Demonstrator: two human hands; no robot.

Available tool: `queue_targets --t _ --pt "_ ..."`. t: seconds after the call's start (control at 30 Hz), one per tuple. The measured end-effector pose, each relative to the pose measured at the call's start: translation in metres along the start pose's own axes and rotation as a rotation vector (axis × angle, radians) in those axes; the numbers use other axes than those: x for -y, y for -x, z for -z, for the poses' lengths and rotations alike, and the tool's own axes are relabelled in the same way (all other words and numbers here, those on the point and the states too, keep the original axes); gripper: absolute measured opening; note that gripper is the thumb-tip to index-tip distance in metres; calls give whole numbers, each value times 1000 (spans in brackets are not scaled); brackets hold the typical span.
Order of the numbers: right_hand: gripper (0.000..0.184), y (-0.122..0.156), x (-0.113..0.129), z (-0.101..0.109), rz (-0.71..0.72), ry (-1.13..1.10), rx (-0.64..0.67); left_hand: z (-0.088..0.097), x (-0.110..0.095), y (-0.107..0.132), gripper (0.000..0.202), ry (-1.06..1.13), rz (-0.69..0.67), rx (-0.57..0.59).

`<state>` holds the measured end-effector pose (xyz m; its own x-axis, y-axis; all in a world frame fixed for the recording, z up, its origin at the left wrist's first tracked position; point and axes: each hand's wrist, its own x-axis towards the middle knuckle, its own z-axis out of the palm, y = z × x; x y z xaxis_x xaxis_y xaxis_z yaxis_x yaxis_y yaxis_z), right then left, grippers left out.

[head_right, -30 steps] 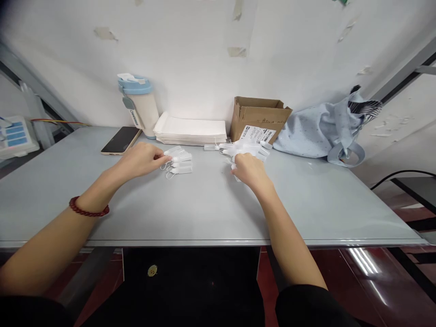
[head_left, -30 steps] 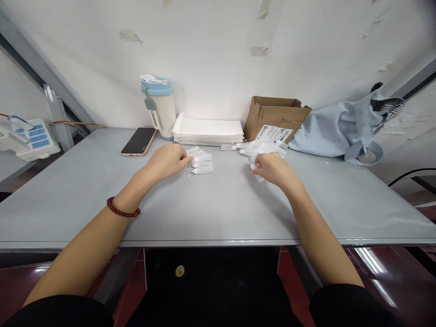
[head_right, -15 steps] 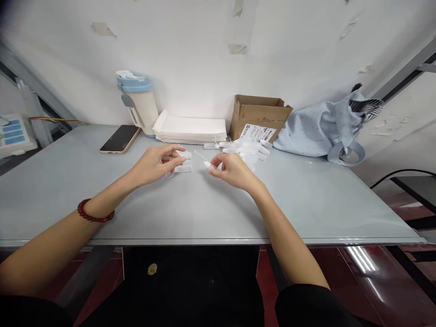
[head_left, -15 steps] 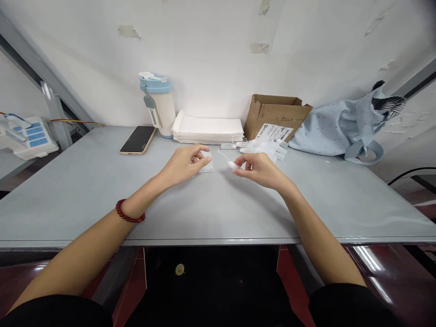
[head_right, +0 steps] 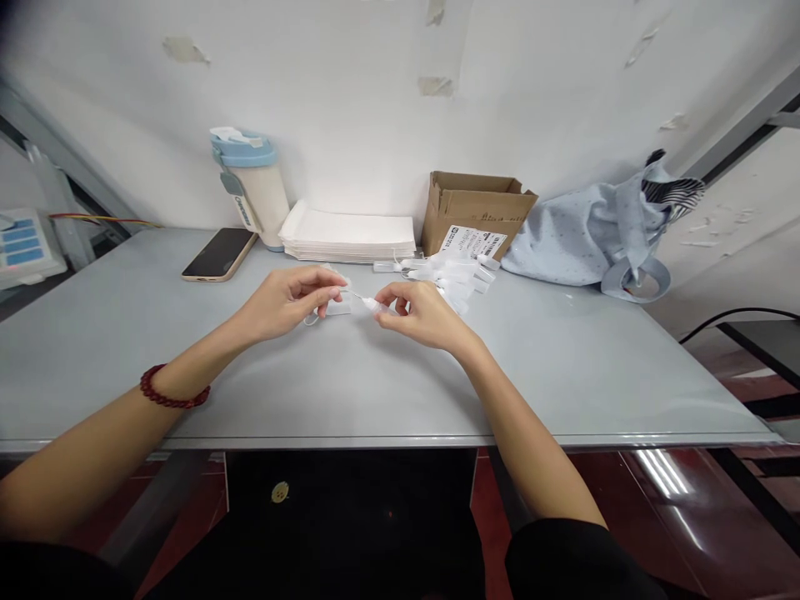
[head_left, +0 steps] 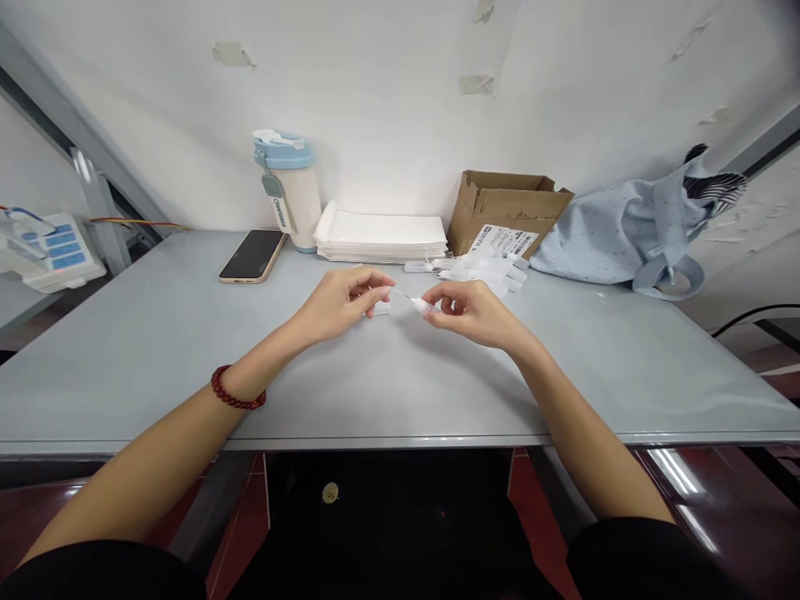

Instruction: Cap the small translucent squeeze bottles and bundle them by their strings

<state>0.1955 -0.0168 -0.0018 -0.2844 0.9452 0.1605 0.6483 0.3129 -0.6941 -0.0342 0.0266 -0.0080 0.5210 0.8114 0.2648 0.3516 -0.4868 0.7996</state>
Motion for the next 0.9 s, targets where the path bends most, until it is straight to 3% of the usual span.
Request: queue_targets --t 0.3,0.9 --pt "19 2 8 -2 81 -32 -53 -4 -3 2 16 7 -6 4" --pt "22 2 7 -2 97 -66 -59 -4 -6 3 17 24 -7 28"
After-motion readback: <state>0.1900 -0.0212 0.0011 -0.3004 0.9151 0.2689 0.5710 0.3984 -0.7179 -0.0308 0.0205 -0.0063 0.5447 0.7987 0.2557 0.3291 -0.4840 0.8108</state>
